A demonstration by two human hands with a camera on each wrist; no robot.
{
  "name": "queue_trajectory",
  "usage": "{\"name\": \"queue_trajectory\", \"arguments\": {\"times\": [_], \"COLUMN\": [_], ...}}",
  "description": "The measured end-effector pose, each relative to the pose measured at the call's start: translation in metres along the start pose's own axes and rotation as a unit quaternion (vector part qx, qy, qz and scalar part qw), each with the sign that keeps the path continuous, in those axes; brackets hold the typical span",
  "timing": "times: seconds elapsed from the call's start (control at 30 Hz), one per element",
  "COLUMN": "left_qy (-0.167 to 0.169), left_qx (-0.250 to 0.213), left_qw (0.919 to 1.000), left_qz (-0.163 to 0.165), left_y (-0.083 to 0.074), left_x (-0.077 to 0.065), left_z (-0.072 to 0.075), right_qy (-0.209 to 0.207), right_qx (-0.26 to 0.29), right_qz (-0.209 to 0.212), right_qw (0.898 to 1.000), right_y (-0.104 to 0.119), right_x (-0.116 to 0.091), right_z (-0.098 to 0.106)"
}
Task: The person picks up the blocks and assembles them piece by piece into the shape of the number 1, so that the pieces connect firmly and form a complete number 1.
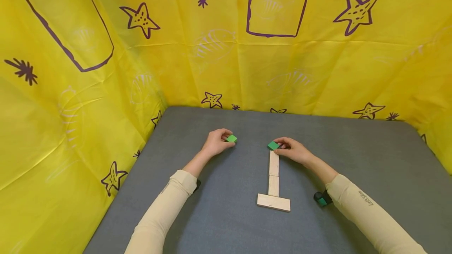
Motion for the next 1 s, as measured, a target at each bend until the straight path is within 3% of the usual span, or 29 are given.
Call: {"name": "queue_trajectory", "arguments": {"times": [0.27, 0.47, 0.83, 1.0], "left_qy": [0.001, 0.006, 0.040, 0.051], "left_qx": [-0.032, -0.059, -0.119, -0.123], "left_qw": [0.9995, 0.9982, 0.9921, 0.9911], "left_qz": [0.004, 0.007, -0.001, 0.000], "left_y": [-0.007, -0.009, -0.027, -0.036], "left_x": [-0.002, -0.003, -0.005, -0.005], "left_z": [-0.007, -0.016, -0.030, -0.038], "right_qy": [-0.002, -0.005, -0.006, -0.006], "right_qx": [-0.006, -0.010, -0.002, 0.000], "right_qz": [0.006, 0.002, 0.003, 0.003], "right_qw": [1.000, 1.000, 1.000, 1.000], "right_y": [0.007, -0.001, -0.002, -0.002], "right_x": [-0.002, 0.001, 0.001, 0.001], "right_z": [0.000, 0.000, 0.000, 0.000]}}
Point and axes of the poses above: each hand's wrist, its own x-axis towards the middle knuckle, its own z-axis out of the back of the hand, y = z × x, the point moved 9 cm from there along x, towards the middle knuckle, and after that the axes turned 12 degrees about y, right-handed, at the moved point
